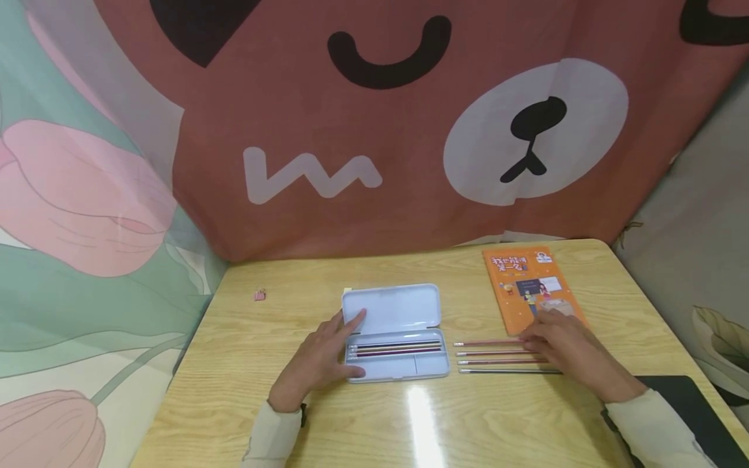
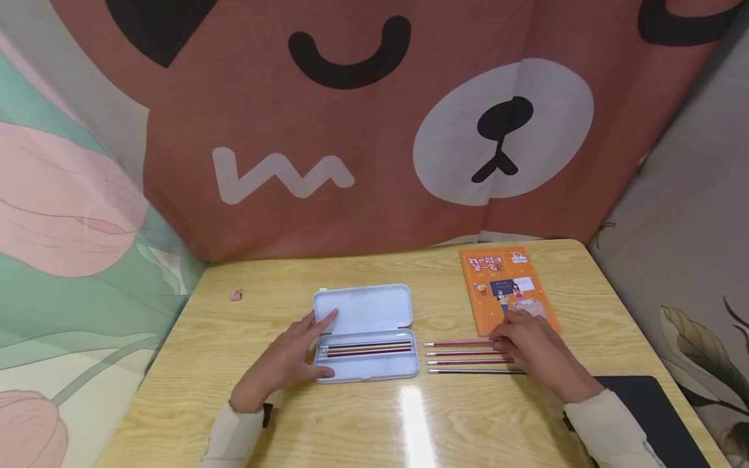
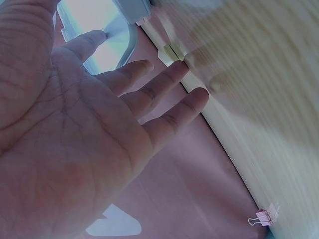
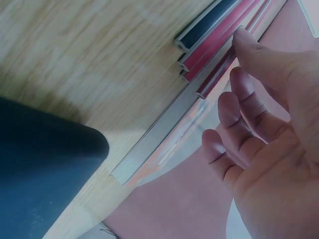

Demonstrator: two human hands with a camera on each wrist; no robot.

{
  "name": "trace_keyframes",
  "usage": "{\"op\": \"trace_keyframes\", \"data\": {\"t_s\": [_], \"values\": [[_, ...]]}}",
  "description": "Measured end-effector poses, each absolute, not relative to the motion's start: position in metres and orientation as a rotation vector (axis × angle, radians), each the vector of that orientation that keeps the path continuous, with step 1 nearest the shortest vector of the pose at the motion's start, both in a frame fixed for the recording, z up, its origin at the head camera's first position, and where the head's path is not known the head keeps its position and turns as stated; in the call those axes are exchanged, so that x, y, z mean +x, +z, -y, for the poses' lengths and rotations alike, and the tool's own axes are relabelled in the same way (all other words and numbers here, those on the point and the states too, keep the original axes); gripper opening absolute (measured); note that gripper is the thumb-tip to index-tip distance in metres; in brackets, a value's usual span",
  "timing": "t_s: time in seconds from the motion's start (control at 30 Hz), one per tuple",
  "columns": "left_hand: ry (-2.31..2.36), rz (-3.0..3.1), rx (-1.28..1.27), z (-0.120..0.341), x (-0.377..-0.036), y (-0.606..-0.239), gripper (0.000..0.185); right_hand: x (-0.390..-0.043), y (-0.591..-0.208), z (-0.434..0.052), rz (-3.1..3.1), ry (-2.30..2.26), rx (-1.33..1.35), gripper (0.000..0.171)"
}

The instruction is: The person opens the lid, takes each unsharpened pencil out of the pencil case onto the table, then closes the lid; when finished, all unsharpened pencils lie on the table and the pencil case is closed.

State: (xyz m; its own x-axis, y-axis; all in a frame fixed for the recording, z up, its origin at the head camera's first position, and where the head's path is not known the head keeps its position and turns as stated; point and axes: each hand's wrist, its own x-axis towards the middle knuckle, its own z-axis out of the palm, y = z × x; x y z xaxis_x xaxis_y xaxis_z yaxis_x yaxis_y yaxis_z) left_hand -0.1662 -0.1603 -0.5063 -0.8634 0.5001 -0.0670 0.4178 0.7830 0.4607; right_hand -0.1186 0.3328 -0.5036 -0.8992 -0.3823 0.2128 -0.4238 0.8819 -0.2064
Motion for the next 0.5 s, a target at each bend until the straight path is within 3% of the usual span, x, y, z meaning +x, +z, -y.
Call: {"op": "trace_keyframes", "data": {"t_s": [0.5], "values": [[0.668,-2.781,0.712,0.1605,-0.1663,-0.5051,0.112,-0.1217,-0.5036,-0.3335,2.816,0.364,0.672,0.022]]}}
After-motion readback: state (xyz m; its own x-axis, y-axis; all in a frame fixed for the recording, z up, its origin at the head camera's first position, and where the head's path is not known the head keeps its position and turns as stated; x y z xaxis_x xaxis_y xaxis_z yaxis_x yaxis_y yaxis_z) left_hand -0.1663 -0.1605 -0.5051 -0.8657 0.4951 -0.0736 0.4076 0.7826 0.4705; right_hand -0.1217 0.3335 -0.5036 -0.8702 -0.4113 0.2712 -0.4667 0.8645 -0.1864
